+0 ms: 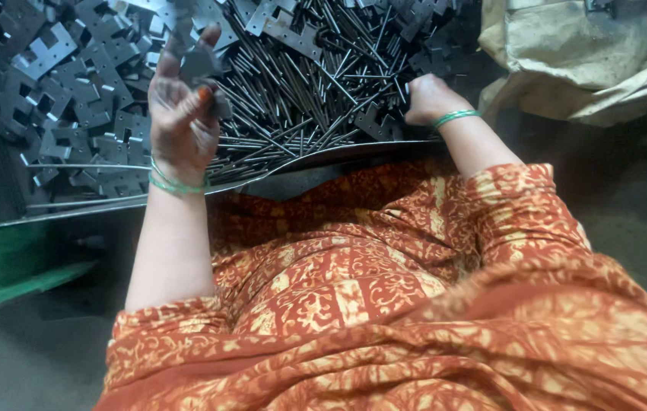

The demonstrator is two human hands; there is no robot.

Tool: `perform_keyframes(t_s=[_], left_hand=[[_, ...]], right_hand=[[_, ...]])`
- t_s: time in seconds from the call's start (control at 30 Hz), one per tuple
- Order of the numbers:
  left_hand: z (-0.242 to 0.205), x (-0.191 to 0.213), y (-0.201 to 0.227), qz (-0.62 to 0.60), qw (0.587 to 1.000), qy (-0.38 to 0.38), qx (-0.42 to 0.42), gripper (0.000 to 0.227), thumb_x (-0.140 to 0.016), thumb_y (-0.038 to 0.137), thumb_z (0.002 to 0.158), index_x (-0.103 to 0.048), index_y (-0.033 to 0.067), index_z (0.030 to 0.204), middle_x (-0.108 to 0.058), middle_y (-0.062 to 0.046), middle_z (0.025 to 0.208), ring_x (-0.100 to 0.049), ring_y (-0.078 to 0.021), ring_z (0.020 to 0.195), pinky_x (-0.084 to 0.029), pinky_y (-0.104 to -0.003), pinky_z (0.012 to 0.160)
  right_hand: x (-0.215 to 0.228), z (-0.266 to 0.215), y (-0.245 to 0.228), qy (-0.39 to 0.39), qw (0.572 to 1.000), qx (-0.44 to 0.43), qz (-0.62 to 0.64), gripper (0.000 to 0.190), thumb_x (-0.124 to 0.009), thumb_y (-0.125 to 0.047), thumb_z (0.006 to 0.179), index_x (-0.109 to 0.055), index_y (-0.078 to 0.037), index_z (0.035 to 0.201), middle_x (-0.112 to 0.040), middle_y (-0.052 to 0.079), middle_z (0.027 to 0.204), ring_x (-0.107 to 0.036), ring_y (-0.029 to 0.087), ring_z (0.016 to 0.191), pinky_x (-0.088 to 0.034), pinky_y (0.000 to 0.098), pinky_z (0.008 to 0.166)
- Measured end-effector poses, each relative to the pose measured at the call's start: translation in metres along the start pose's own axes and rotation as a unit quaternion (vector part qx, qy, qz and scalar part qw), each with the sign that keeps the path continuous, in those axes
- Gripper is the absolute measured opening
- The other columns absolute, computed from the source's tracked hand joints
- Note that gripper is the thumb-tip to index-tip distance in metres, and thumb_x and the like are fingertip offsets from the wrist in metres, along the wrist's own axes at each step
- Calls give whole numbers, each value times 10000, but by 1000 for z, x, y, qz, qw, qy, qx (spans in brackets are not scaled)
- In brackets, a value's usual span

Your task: The person inserts metal rods into small metal plates and places the assembled units into a large bin. The person handles the parts by hand, repeatedly picking up plates and rods, inserting the rods, and depositing the finished assemblies.

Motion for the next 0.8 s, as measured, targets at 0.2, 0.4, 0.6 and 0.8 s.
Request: perform_keyframes(t_s=[0.2,0.4,0.6,0.8], left_hand=[[61,20,-67,257,963,80,-14,376,-643,-47,984,-686,39,1347,-697,-185,1371,-718,-306,1265,-569,-444,1142],[66,-8,-218,857,430,-282,35,183,-701,90,823,-740,131,997,-728,-96,1077,-647,-325,1080,-533,-495,878],[57,2,-212,816,531,-203,-102,222,-668,69,835,-710,128,1045,-733,-78,1047,-662,-295,1057,-539,-446,889],[39,44,-187,131,951,253,123,122,-678,171,1066,-737,69,1098,-690,-47,977,-597,-220,865,-507,-408,810]], right_hand=[[26,-29,14,263,960,13,96,152,-685,-121,933,-750,-55,1054,-721,238,1044,-675,445,1001,-549,507,909],[51,-79,-13,384,909,64,150,333,-743,12,867,-628,-50,1173,-687,220,1051,-657,441,1000,-542,492,872],[60,-109,-4,338,807,8,484,494,-791,74,835,-618,-69,1275,-753,112,1053,-741,271,992,-586,413,896],[65,-78,-33,215,470,45,855,413,-695,66,968,-567,-37,1347,-708,99,1167,-701,272,1044,-613,487,919]])
Point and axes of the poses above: each hand's wrist, its own z-axis towards the middle knuckle, its own x-axis out of the back of the hand, y = z × x, the point moved 5 cm from there along z, towards the middle knuckle
